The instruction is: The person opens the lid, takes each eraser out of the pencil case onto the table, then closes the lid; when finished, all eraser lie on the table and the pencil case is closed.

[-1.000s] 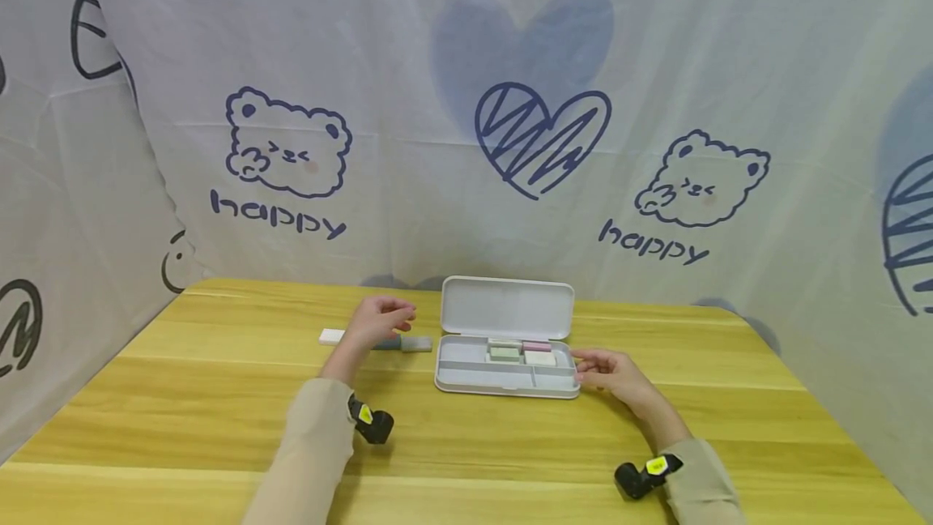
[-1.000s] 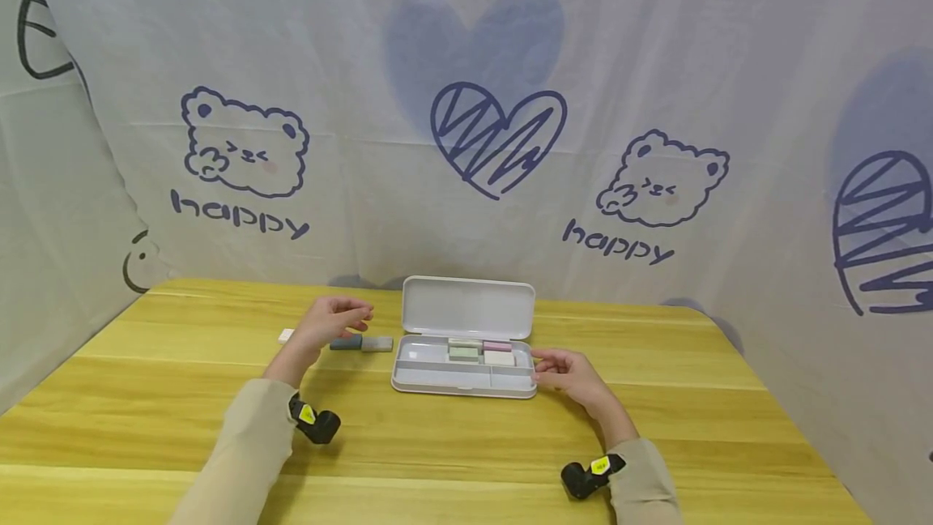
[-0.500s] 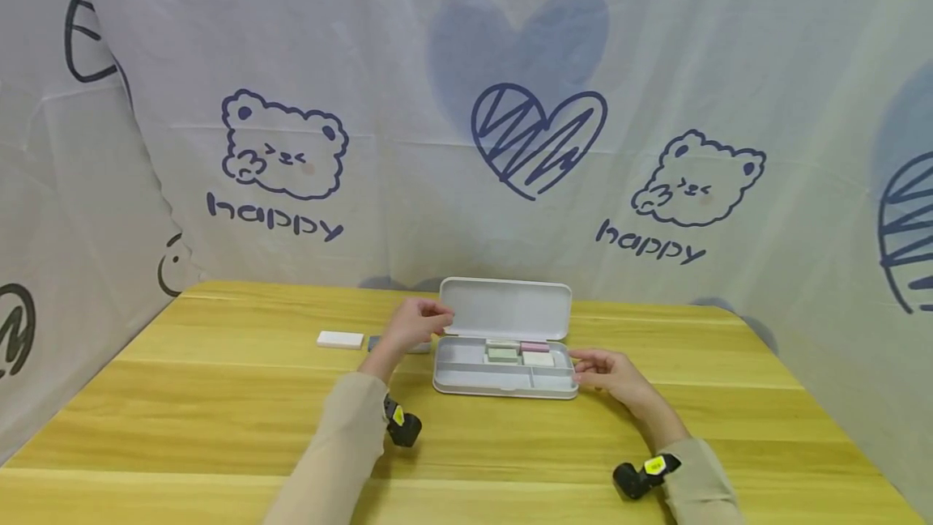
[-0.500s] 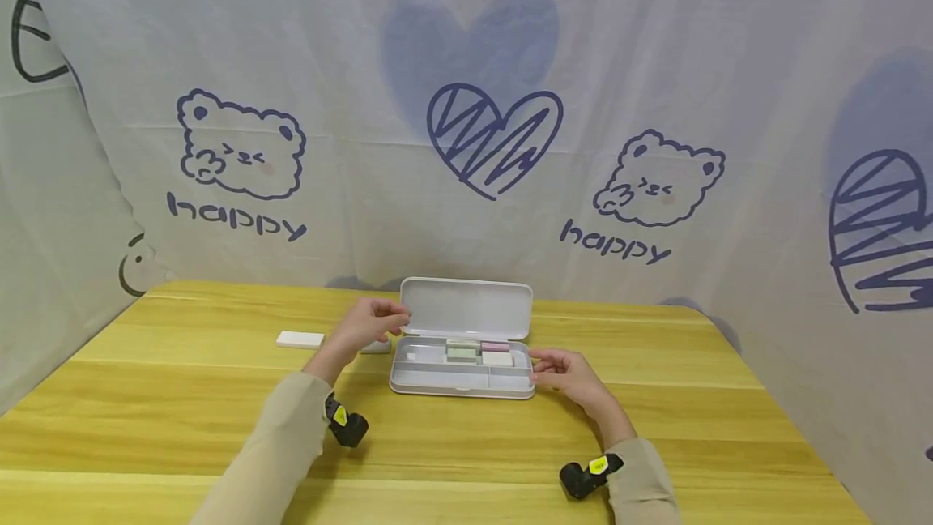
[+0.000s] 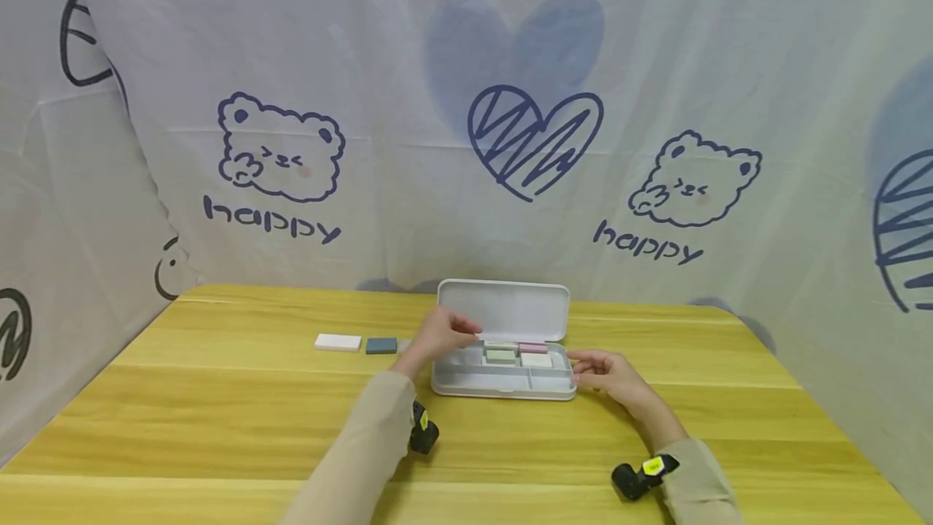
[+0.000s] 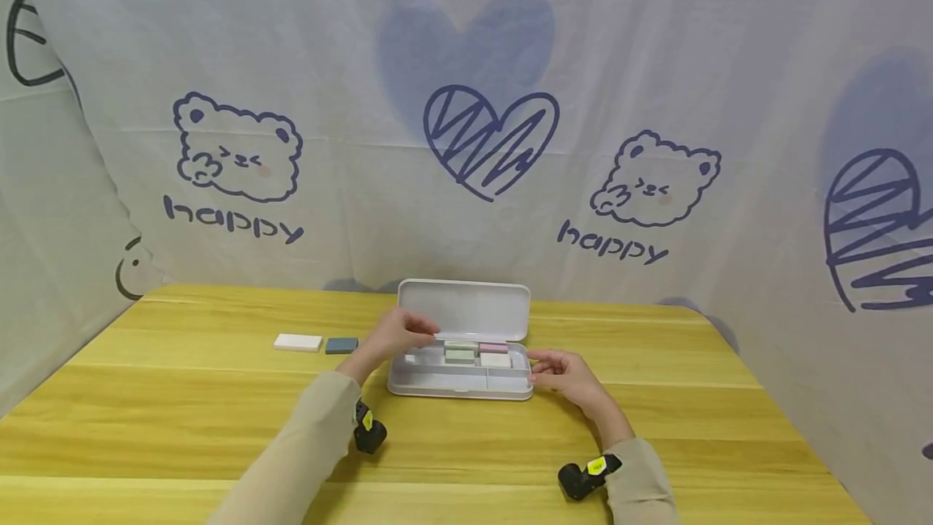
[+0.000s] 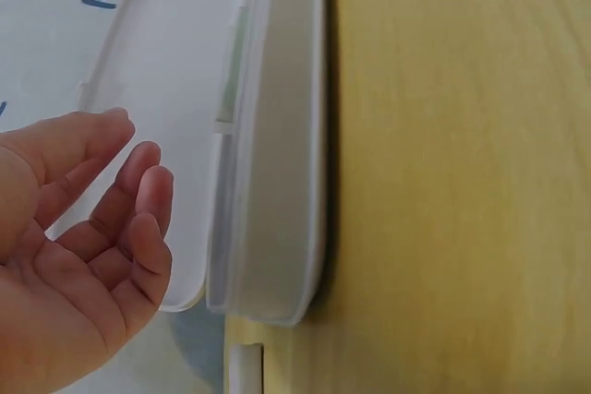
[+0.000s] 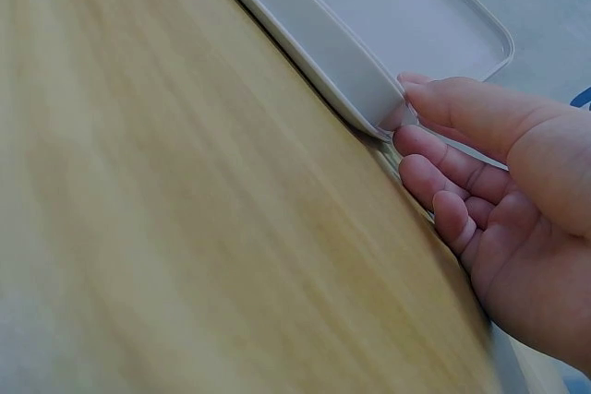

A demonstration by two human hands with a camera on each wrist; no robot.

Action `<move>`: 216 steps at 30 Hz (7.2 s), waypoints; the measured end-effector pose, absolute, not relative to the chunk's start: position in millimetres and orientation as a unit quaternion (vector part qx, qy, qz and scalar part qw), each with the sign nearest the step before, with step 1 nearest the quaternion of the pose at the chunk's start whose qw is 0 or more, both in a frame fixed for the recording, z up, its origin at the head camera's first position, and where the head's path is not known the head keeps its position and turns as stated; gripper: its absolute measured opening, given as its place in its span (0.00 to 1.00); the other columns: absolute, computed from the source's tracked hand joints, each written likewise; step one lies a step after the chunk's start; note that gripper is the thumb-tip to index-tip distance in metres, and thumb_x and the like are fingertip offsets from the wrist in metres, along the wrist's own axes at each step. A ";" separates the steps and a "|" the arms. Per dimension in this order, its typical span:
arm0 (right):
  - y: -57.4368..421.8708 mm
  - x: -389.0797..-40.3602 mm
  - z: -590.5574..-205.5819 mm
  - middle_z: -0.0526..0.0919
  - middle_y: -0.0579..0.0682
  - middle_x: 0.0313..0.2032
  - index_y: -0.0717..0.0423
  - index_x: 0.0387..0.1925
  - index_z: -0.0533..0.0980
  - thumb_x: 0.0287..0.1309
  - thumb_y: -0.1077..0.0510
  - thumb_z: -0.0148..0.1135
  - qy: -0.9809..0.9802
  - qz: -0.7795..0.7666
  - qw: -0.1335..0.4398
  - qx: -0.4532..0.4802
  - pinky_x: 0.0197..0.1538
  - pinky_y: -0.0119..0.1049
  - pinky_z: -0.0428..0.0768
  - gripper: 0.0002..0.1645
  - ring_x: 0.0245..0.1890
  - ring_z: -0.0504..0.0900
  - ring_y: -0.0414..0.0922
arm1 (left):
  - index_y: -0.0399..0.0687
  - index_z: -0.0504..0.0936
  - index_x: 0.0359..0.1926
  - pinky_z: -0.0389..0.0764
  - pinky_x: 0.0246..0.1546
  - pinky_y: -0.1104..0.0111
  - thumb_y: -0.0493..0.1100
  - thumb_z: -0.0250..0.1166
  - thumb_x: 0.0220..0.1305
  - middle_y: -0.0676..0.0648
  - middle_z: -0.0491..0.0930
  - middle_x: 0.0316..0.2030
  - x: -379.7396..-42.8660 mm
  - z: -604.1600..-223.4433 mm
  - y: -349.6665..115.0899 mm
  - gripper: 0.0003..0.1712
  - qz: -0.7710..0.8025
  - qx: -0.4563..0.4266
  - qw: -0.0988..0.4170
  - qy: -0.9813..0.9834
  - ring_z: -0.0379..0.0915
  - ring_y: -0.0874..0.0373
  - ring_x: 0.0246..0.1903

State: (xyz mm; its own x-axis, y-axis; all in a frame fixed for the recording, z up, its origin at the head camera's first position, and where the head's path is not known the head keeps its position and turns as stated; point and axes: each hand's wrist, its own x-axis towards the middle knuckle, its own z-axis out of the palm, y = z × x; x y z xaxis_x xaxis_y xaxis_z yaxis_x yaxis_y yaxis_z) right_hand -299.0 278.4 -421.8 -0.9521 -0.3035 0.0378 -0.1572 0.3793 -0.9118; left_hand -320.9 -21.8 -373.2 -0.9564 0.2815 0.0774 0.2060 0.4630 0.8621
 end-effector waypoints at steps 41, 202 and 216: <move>276.4 -298.6 -420.3 0.77 0.53 0.33 0.73 0.52 0.67 0.51 0.62 0.62 0.829 -0.542 0.068 -0.124 0.27 0.28 0.69 0.28 0.29 0.72 0.41 | 0.37 0.83 0.27 0.71 0.21 0.72 0.32 0.70 0.43 0.49 0.79 0.21 -325.2 -390.8 -6.0 0.06 0.451 0.138 0.054 0.880 0.67 0.62 0.19; 275.7 -297.3 -420.9 0.77 0.53 0.33 0.74 0.52 0.67 0.51 0.63 0.62 0.826 -0.546 0.060 -0.126 0.28 0.28 0.70 0.27 0.29 0.72 0.41 | 0.36 0.82 0.29 0.71 0.17 0.71 0.35 0.67 0.47 0.48 0.77 0.18 -295.7 -391.8 -116.3 0.06 0.496 -0.023 0.068 0.865 0.72 0.60 0.17; 276.3 -298.9 -422.7 0.77 0.53 0.33 0.74 0.51 0.68 0.51 0.63 0.62 0.825 -0.547 0.058 -0.129 0.28 0.29 0.70 0.28 0.29 0.73 0.42 | 0.34 0.80 0.32 0.73 0.24 0.69 0.36 0.64 0.51 0.47 0.76 0.22 -300.8 -378.8 -107.7 0.07 0.500 -0.004 0.026 0.866 0.71 0.56 0.23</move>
State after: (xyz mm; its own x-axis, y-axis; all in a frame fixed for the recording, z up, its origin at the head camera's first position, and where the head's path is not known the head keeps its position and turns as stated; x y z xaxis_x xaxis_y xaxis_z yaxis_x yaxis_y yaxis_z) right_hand -298.9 276.3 -422.7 -0.9599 -0.2765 0.0459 -0.1496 0.3672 -0.9180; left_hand -300.8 -107.7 -378.8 -0.9986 0.0185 -0.0498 -0.0339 0.4999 0.8654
